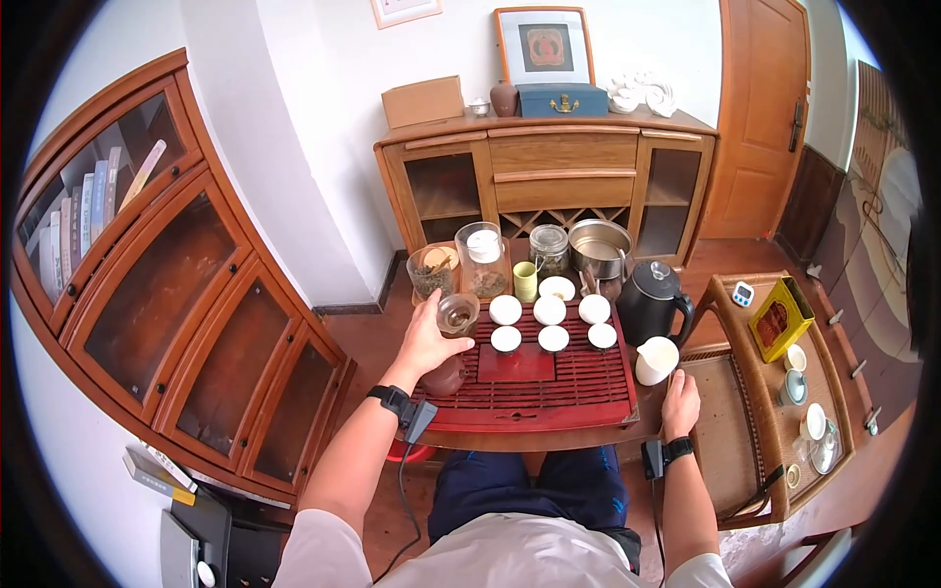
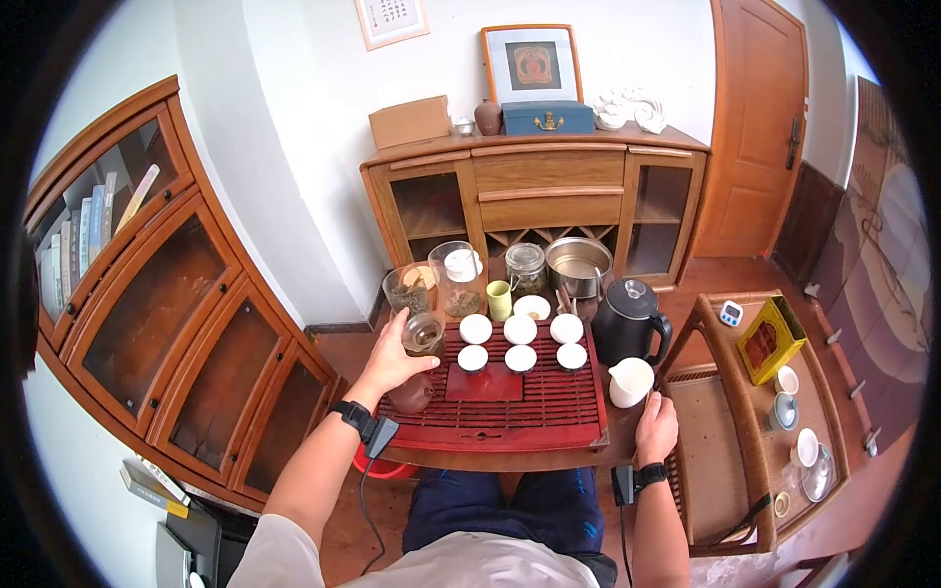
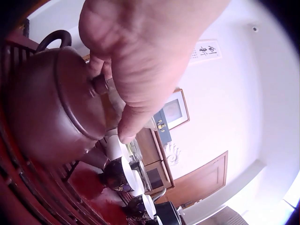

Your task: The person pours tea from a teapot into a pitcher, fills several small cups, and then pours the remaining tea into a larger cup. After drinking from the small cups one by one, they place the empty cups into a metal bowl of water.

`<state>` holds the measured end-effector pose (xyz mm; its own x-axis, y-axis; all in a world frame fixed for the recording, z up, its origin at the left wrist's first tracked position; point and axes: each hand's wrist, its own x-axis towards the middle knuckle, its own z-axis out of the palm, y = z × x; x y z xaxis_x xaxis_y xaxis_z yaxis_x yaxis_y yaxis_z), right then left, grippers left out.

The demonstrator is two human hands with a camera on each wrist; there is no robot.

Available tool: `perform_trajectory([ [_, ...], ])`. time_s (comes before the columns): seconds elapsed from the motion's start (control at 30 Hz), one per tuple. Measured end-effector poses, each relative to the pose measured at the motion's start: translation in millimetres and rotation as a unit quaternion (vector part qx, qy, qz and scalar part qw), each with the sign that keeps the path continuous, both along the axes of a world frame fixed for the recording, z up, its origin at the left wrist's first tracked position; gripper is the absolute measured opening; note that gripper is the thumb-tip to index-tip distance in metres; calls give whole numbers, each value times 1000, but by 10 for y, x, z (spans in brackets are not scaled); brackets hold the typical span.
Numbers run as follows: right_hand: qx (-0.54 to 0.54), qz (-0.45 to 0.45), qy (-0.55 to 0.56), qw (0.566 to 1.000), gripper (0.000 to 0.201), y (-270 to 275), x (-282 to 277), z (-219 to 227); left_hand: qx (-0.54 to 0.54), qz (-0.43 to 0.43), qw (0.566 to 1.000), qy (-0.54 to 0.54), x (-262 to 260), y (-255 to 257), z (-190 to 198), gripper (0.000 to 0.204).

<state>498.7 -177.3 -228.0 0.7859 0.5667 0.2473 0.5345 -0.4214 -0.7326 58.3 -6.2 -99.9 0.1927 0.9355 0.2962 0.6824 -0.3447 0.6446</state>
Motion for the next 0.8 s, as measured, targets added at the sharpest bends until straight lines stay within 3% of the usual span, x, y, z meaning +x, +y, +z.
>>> perform_trajectory([
  [0.3, 8, 7, 2, 1000, 57, -3, -7, 11, -24, -8, 999, -35, -4, 86, -10, 105],
  [0.37, 7, 5, 4, 1000, 57, 0, -3, 3, 16, 2, 1000, 4, -35, 95, -11, 108],
  [0.6, 2, 6, -2, 1000, 56, 0, 11, -12, 40, -34, 999, -14, -133, 169, -107, 107],
  [0.67, 8, 6, -3, 1000, 58, -1, 10, -11, -10, -56, 995, -81, -145, 172, -90, 104],
  [0.8, 9, 8, -1, 1000, 57, 2, 17, -32, -25, -37, 998, -41, -148, 115, 10, 101],
])
